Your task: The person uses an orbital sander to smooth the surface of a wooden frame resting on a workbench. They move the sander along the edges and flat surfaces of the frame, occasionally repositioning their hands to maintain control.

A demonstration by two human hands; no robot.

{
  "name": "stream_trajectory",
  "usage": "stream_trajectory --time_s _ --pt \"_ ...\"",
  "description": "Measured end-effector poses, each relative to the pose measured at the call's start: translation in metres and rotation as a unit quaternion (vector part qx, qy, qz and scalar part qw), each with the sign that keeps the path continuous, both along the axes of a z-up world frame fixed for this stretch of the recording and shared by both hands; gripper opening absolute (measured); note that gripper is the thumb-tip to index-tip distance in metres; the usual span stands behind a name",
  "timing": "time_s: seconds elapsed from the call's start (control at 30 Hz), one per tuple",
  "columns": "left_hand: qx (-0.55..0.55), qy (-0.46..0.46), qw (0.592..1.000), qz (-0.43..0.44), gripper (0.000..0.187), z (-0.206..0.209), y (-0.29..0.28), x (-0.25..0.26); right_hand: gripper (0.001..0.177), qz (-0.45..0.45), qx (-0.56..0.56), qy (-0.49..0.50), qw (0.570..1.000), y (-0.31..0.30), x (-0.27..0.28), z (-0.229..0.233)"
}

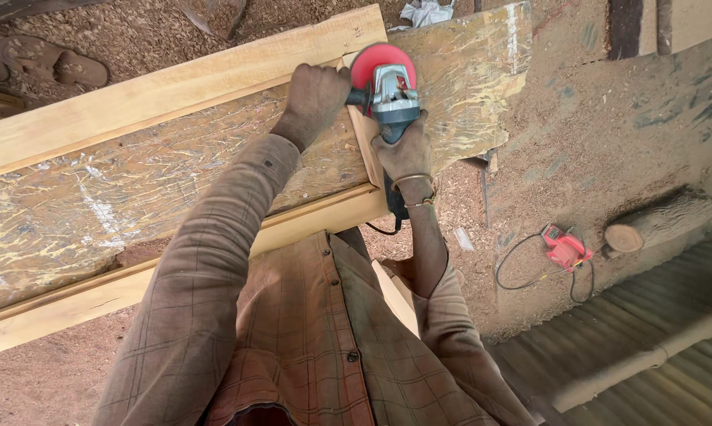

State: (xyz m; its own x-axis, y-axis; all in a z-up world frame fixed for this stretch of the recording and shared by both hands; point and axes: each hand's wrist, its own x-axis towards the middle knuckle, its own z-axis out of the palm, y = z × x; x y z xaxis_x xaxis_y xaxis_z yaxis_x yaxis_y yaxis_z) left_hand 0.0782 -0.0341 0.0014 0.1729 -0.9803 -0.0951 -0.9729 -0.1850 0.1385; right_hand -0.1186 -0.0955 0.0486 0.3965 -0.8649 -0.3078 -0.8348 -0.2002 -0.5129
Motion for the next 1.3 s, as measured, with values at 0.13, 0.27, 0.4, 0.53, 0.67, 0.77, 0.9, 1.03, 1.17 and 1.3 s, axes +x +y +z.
stream_trajectory --time_s 0.13,0.27,0.4,0.53,0.67,0.77,0.9,1.03,1.17,1.3 --pt "-0.004 0.005 1.0 0.015 0.022 -0.007 -0.007 0.017 0.079 0.026 0.006 0.023 0.999 -0.015 0.016 0.004" --pt "0.029 0.02 0.999 0.026 0.016 -0.011 0.008 0.003 0.079 0.045 0.012 0.057 0.997 -0.01 0.007 0.009" --pt "0.063 -0.013 0.998 0.013 0.009 0.003 0.032 0.0 0.08 0.016 0.042 0.018 0.999 0.022 0.002 0.012" --pt "0.069 0.033 0.997 -0.023 0.007 0.005 0.049 -0.038 0.072 -0.018 0.057 0.039 0.997 0.051 -0.043 0.01" --pt "0.053 0.032 0.996 -0.065 0.009 -0.002 0.065 -0.057 0.075 -0.047 0.068 0.039 0.996 0.078 -0.07 0.002" --pt "0.068 0.044 0.991 -0.107 0.015 -0.005 0.074 -0.08 0.075 -0.088 0.066 0.031 0.993 0.1 -0.093 0.003" --pt "0.055 0.059 0.986 -0.144 0.016 -0.008 0.087 -0.111 0.071 -0.139 0.074 0.051 0.986 0.13 -0.121 0.005" --pt "0.028 0.044 0.979 -0.196 0.009 -0.013 0.103 -0.146 0.071 -0.207 0.065 0.037 0.975 0.167 -0.147 0.004" --pt "0.028 0.118 0.958 -0.259 0.016 -0.001 0.113 -0.181 0.068 -0.266 0.023 -0.015 0.964 0.209 -0.183 0.004" --pt "-0.13 0.176 0.969 -0.112 0.065 0.017 0.145 -0.174 0.079 -0.32 -0.033 0.026 0.947 0.243 -0.219 0.0"
